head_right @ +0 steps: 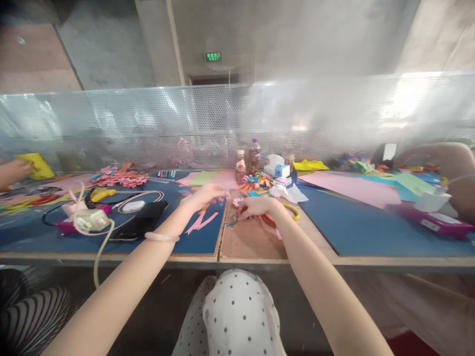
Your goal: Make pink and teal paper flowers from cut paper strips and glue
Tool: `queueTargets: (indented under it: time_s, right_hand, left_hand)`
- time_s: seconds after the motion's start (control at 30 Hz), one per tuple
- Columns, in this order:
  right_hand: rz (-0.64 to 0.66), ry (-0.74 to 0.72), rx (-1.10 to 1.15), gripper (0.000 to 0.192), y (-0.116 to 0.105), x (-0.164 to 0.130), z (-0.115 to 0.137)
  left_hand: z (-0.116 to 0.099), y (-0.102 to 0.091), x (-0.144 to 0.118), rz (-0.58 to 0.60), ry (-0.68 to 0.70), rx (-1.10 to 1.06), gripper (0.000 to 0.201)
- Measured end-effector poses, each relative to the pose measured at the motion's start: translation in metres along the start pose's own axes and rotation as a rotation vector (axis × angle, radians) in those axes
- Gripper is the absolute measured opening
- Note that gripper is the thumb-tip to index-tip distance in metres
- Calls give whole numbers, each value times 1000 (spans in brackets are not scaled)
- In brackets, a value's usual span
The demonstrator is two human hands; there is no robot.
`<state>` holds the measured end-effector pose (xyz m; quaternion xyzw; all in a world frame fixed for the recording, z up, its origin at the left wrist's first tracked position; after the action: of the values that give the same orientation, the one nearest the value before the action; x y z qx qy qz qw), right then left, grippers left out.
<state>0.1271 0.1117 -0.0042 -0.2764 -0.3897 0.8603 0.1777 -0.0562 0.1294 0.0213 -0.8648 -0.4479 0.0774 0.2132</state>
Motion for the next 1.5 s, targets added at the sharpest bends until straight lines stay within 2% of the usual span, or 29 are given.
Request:
queueTargets:
  time_s: [0.3,0.7,1.37,1.5]
  right_hand:
    - [-14,-41,9,27,3,-4,16]
    - [17,-20,-10,22,4,-2,17]
    - [-155,-28,150,12,3,-3,15]
    - [-180,-45,179,15,3,-2,15]
  left_hand:
    - [-1,0,0,13,4,5,26]
    - [6,-2,5,24,12,10,27]
    - [6,-2,5,22,-2,29,25]
    - [5,-1,4,12,-4,35,26]
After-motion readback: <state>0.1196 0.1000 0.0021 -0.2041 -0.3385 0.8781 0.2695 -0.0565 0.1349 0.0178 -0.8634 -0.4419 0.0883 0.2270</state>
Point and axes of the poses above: each hand's wrist, its own x-axis towards the middle knuckle, its own y-axis out of the palm, z = x × y, the point moved 3 cm from there along x, towards the middle knuckle, and after that the axes turned 14 degrees about z, right-handed, at the moved point
